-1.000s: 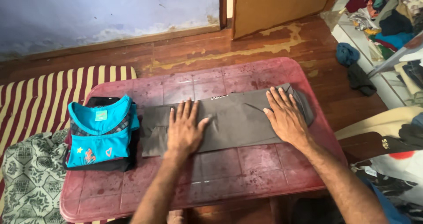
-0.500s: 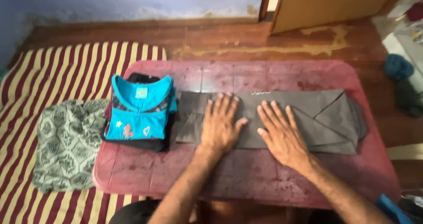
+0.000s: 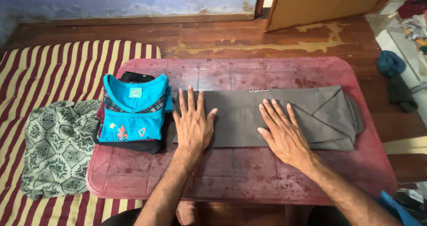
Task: The person picks up a grey shirt and a blue cloth from a pile and folds them one by one on a low red table.
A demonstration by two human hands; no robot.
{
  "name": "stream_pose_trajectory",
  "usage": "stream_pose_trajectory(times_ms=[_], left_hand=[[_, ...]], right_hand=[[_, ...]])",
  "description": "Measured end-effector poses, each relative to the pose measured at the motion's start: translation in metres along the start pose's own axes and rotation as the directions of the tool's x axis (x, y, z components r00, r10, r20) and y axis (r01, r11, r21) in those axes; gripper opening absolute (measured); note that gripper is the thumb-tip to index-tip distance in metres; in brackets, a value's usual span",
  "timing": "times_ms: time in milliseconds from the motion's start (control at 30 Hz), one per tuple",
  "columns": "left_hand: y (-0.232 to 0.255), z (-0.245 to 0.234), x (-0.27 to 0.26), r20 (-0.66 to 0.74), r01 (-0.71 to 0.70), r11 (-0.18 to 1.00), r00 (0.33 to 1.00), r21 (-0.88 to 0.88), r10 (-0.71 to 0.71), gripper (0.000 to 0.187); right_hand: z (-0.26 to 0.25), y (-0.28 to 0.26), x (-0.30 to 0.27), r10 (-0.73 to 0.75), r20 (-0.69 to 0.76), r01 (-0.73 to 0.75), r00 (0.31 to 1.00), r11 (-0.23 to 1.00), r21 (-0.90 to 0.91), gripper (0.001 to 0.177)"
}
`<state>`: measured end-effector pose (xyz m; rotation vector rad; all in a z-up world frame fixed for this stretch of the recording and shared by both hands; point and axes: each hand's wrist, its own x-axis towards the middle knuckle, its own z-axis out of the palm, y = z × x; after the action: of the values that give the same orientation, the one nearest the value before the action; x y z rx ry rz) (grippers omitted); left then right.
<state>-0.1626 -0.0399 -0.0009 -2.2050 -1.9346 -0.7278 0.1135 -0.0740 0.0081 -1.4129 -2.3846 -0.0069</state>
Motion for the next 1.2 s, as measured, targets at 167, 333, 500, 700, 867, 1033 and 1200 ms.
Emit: stream_pose_trajectory(times_ms=[167,333,500,700,867,1033,1200], left_hand=[[-0.004,-0.011,-0.002,0.103,0.184,0.982,0.978,-0.035,-0.180,0.072],[0.001,-0.028,-0.010,0.114,0.250,0.967,0.963,-0.042,-0.244,0.076],[0.009,-0.028,-0.009,0.000,0.270,0.934,0.961,-0.232,-0.277,0.092],[-0.001,-0.022,-0.005,0.180,0.413,0.845,0.910,-0.340,-0.372,0.108],[0.017,-0.030,-0.002,0.153,0.358,0.885,0.933,-0.297,-0.326,0.089],[0.054,-0.043,-0.001,-0.087,0.043,0.916,0.993,-0.400,-0.085,0.085],[0.093,-0.043,-0.002,0.078,-0.010,0.771,0.994,-0.637,0.077,0.089]], right_hand=[[-0.002,-0.003,0.000,0.002,0.001,-0.002,1.000,0.998,-0.057,0.064],[-0.003,-0.012,0.002,-0.075,-0.021,0.075,0.997,0.997,0.028,0.056],[-0.002,-0.029,0.007,-0.114,0.035,0.109,0.993,0.987,0.118,0.060],[-0.005,-0.033,0.008,-0.121,0.059,0.116,0.991,0.990,0.082,0.063],[-0.004,-0.032,0.006,-0.110,0.057,0.102,0.992,0.987,0.127,0.062],[0.006,-0.030,0.008,0.035,0.038,-0.050,0.999,0.857,0.513,0.062],[0.029,-0.024,0.017,0.264,0.379,-0.229,0.887,-0.459,0.858,0.052]])
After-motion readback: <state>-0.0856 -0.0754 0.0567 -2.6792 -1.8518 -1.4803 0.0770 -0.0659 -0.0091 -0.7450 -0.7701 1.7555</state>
